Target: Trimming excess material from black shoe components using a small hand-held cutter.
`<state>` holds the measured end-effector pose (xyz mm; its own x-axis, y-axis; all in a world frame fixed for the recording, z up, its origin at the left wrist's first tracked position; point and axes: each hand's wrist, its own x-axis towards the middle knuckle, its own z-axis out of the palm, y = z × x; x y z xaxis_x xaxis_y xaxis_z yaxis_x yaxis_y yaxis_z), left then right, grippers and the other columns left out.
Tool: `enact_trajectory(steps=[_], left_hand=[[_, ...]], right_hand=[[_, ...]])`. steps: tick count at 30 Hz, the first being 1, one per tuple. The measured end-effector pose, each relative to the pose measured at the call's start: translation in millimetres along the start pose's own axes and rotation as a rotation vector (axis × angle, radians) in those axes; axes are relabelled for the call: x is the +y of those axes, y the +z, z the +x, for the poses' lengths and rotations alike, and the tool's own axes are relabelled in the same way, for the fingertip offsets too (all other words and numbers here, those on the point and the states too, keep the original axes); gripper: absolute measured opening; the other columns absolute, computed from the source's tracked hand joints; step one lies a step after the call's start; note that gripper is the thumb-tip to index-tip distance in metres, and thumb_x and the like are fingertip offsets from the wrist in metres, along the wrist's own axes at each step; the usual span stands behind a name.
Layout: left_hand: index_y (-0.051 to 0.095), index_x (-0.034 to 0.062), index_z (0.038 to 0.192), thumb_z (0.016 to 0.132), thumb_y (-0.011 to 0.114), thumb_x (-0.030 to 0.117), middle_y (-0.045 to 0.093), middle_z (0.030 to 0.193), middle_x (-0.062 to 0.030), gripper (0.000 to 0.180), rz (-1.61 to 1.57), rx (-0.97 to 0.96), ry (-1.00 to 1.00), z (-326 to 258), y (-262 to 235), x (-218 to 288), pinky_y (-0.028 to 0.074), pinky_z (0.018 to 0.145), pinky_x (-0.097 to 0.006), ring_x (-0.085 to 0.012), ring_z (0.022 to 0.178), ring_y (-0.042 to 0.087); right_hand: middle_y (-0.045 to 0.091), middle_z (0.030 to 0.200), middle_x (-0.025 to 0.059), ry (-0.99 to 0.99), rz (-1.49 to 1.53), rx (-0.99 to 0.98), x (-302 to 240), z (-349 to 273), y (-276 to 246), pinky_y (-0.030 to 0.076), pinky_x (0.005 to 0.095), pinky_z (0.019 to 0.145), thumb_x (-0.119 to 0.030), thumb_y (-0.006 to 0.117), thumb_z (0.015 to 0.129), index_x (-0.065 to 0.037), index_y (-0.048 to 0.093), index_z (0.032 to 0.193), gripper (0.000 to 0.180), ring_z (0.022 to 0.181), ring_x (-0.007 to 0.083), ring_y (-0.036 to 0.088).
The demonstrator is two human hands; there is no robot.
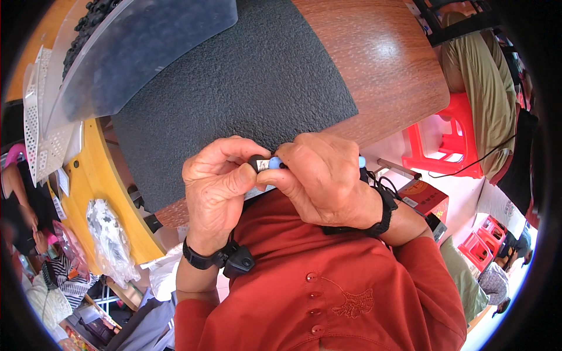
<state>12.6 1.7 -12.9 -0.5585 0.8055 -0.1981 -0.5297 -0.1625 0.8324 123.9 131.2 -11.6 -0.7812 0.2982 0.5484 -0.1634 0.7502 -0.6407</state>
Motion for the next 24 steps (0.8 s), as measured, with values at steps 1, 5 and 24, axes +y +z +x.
enact_trajectory(steps=[1, 5, 24], left_hand=[[0.064, -0.0056, 0.097, 0.077, 0.075, 0.01, 0.062, 0.088, -0.0108, 0.028, 0.001, -0.003, 0.001, 0, 1, -1, 0.051, 0.063, -0.026, -0.016, 0.077, 0.06], [0.064, -0.0047, 0.098, 0.076, 0.075, 0.009, 0.062, 0.091, -0.0108, 0.029, -0.012, -0.02, 0.086, 0, 4, -2, 0.051, 0.068, -0.027, -0.0161, 0.079, 0.06], [0.065, -0.0049, 0.096, 0.075, 0.07, -0.007, 0.061, 0.095, -0.0122, 0.022, 0.236, -0.047, 0.172, 15, 15, 12, 0.05, 0.078, -0.028, -0.0181, 0.088, 0.06]], right_hand=[[0.05, 0.061, 0.0096, 0.023, 0.041, 0.033, 0, -1, 1, 0.043, 0.035, 0.044, -0.015, 0.071, 0.078, -0.002, 0.054, 0.077, 0.021, 0.05, 0.0259, 0.054], [0.055, 0.064, 0.0113, 0.123, 0.221, 0.098, 4, -7, 4, 0.043, 0.0349, 0.045, -0.016, 0.072, 0.079, -0.002, 0.055, 0.079, 0.022, 0.053, 0.0272, 0.057], [0.053, 0.063, 0.0098, 0.577, 0.553, 0.009, 3, 6, -21, 0.042, 0.0281, 0.049, -0.009, 0.062, 0.086, 0.002, 0.06, 0.086, 0.012, 0.055, 0.0114, 0.049]])
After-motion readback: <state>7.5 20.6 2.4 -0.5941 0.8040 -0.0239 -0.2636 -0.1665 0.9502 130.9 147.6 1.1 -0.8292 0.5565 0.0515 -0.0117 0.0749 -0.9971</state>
